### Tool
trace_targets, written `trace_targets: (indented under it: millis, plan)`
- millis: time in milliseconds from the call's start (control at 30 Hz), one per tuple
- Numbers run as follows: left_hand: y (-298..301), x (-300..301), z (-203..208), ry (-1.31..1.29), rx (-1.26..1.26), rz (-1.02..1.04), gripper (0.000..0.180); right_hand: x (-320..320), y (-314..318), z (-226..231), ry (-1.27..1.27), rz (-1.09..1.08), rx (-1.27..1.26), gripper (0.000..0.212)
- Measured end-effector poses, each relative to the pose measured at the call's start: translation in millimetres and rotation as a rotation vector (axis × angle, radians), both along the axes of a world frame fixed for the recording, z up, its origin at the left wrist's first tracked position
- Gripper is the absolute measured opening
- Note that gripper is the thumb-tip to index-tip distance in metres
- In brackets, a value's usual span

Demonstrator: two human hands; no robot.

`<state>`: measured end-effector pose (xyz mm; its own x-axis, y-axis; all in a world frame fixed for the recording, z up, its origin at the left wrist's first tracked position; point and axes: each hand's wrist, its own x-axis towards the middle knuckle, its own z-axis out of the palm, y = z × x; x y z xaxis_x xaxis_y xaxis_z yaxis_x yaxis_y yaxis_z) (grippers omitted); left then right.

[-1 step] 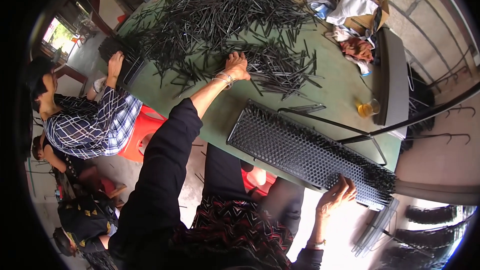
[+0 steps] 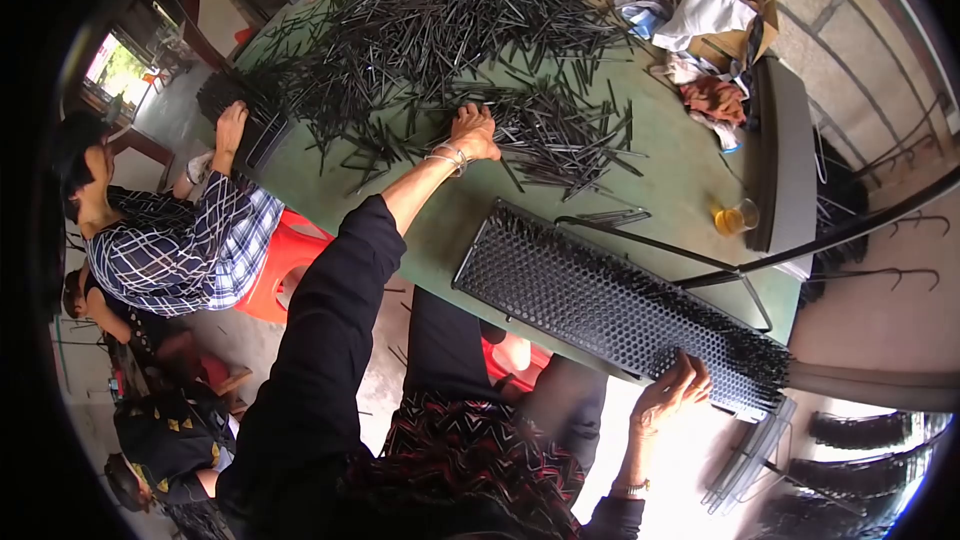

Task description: Assembling brushes by inserting black plastic strips into a long perforated base.

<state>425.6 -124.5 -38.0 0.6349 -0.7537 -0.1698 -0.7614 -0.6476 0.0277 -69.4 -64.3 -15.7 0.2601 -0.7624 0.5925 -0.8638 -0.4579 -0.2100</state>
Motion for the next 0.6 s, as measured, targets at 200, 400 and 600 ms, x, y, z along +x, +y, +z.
trace_targets:
  millis: [200,400,600]
  plan:
    - [2,-4,1,0.017,-0.064,-0.082,0.085,-6,1,-7,-0.040,-0.007,0.016,0.018]
    - [5,-1,-18,-0.119,-0.188,-0.118,0.069,-6,4,1,-0.039,-0.007,0.063,0.017]
    - [2,14,6,-0.171,-0.031,-0.292,0.055,-9,-2,18,-0.141,0.151,0.069,0.016]
